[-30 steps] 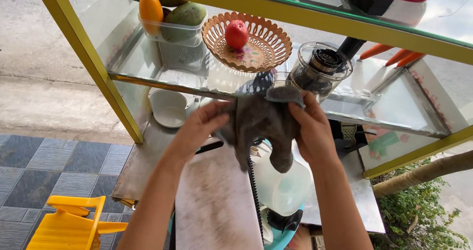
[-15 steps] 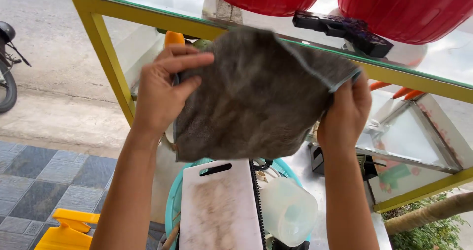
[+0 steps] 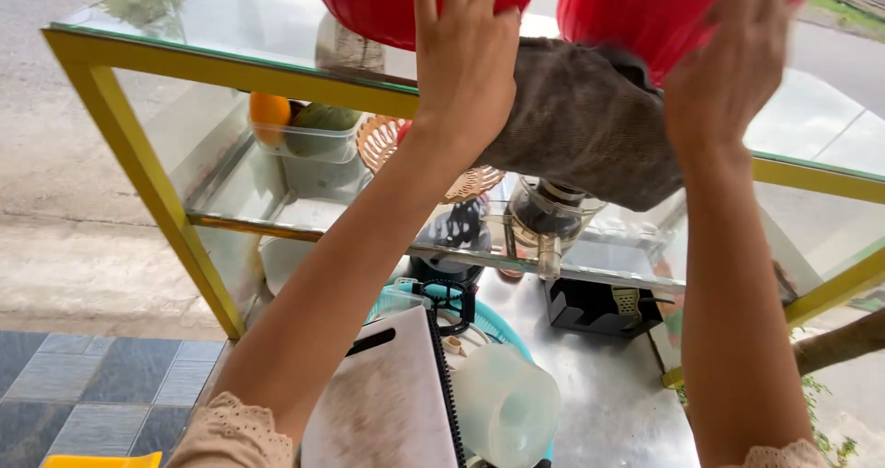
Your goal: The person disassembles a juicer at an outdoor beverage stall, lifting off the black hopper and separating the clear bowl and white parts, and places the components in a blue basin on a yellow table. They then retrieve the parts, fit the clear bowl onto the motor base, attach the metal strainer basket, and press the black hopper back onto the juicer.
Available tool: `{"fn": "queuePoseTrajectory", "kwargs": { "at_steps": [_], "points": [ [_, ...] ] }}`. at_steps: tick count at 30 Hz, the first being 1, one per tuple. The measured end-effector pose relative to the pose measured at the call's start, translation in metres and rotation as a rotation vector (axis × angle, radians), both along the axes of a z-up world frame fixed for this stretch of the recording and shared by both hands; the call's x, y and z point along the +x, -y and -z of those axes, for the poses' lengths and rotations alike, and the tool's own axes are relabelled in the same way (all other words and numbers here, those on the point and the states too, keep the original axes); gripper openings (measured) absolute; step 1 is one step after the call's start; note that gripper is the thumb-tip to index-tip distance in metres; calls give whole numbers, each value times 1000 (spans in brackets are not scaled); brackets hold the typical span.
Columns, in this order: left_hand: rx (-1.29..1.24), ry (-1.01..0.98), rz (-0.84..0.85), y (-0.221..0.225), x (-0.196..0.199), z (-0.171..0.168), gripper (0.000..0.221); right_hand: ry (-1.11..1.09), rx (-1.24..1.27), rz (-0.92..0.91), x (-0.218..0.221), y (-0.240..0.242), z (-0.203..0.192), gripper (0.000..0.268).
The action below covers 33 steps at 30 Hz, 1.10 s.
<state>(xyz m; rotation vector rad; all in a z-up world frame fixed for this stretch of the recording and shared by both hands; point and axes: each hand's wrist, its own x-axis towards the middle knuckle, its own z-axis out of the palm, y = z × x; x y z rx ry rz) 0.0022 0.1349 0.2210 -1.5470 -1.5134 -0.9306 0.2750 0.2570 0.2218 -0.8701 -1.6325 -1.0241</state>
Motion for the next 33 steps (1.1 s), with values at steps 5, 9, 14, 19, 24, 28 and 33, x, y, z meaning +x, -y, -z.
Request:
{"fn": "queuePoseTrajectory", "kwargs": {
  "at_steps": [5, 9, 14, 19, 24, 28, 33],
  "points": [
    [77, 6, 350, -20, 5, 38, 22, 136, -152, -321, -35, 110, 11, 12],
    [35, 221, 525, 78, -1, 57, 19, -13, -624, -640, -60, 190, 84, 10],
    [-233, 503, 345, 182, -24, 189, 45, 177, -1500, -376, -94, 245, 224, 31],
    [-842, 867, -65, 218, -96, 395, 74, 330, -1277, -247, -110, 254, 317, 52],
    [-1018, 1141, -177, 226, -112, 462, 84, 278, -1466, -117, -124, 257, 312, 54],
    [-672, 1486, -148, 229, -114, 476, 90, 192, -1418, -193, -124, 264, 308, 69],
    [-643, 2296, 364, 239, -119, 397, 82, 63, -1525, -372, -111, 251, 315, 61]
  ]
}}
